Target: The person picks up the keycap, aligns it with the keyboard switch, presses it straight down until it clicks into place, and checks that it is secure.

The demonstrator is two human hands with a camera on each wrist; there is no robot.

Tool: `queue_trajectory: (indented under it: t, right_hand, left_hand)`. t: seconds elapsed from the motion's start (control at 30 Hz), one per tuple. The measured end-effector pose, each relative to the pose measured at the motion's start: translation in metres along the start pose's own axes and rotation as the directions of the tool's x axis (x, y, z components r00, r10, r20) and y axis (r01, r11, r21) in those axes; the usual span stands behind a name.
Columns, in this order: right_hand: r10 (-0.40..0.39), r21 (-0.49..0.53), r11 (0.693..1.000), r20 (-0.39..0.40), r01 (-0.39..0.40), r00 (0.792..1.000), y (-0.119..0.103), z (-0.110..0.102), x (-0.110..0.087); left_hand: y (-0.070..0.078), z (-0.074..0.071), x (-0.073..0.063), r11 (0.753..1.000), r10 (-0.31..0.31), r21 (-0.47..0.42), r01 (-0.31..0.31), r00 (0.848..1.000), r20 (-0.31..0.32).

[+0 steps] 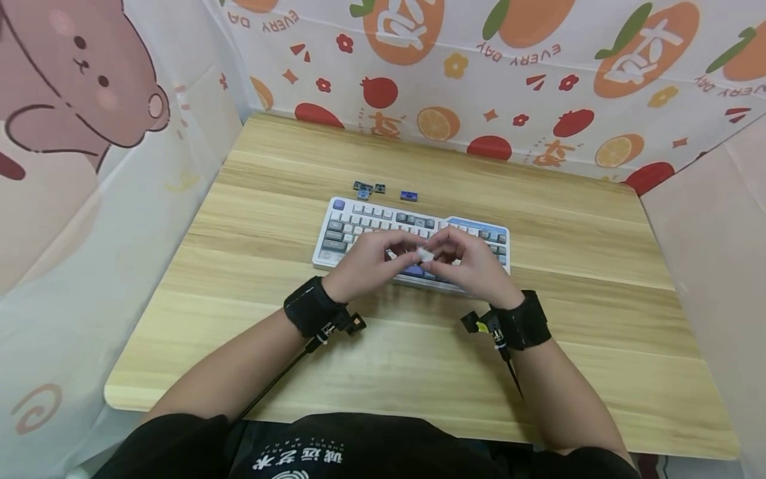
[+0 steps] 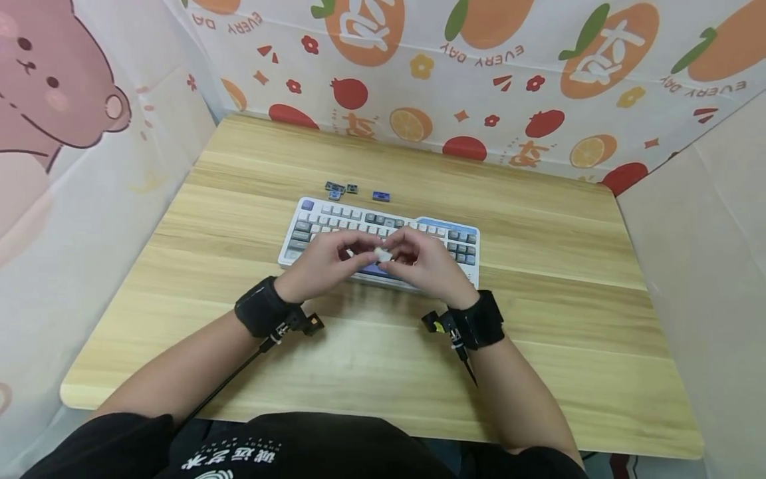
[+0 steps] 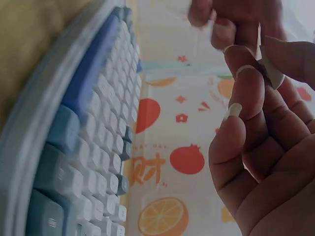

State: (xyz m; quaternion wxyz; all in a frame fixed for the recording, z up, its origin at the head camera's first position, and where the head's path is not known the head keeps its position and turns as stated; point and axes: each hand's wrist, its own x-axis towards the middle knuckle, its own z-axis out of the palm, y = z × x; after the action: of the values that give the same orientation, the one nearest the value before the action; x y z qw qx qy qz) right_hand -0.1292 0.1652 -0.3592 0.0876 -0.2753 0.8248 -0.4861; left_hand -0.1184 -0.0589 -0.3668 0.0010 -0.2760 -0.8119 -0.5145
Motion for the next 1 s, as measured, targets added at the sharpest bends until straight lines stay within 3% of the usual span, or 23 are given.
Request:
queue_trajectory:
  t: [0.1, 0.17, 0.33, 0.43, 0.57, 0.63, 0.73, 0.87, 1.0]
  right_hand:
    - [-0.070, -0.103, 0.993, -0.041, 0.065, 0.997, 0.000, 0.006, -0.006]
    - [-0.138, -0.201, 0.972, -0.074, 0.121, 0.988, 0.001, 0.007, -0.009]
    - [-0.339, -0.457, 0.850, -0.098, 0.260, 0.936, 0.003, 0.009, -0.015]
    - [-0.398, -0.527, 0.798, -0.096, 0.293, 0.912, 0.003, 0.009, -0.017]
    - [-0.416, -0.542, 0.783, -0.091, 0.306, 0.905, 0.008, 0.006, -0.019]
    - [-0.401, -0.543, 0.789, -0.100, 0.288, 0.911, 0.016, 0.000, -0.019]
    - [-0.318, -0.553, 0.811, -0.142, 0.191, 0.938, 0.033, -0.016, -0.018]
    - [-0.106, -0.553, 0.833, -0.194, -0.019, 0.975, 0.054, -0.039, -0.015]
    - [0.077, -0.549, 0.823, -0.141, -0.143, 0.987, 0.068, -0.050, -0.011]
  left_hand:
    - [0.001, 0.004, 0.000, 0.998, -0.046, -0.052, 0.046, 0.999, -0.004]
    - [0.000, 0.005, 0.001, 0.996, -0.058, -0.067, 0.057, 0.998, -0.008]
    - [-0.003, 0.010, 0.003, 0.994, -0.069, -0.090, 0.070, 0.998, 0.013]
    - [-0.006, 0.014, 0.003, 0.992, -0.085, -0.090, 0.086, 0.996, 0.020]
    - [-0.009, 0.018, 0.005, 0.992, -0.090, -0.084, 0.093, 0.995, 0.035]
    - [-0.011, 0.019, 0.005, 0.993, -0.086, -0.074, 0.090, 0.995, 0.054]
    - [-0.015, 0.018, 0.005, 0.993, -0.095, -0.062, 0.099, 0.993, 0.073]
    - [-0.021, 0.014, 0.003, 0.988, -0.135, -0.059, 0.140, 0.988, 0.081]
    - [-0.022, 0.011, 0.003, 0.983, -0.161, -0.077, 0.169, 0.982, 0.102]
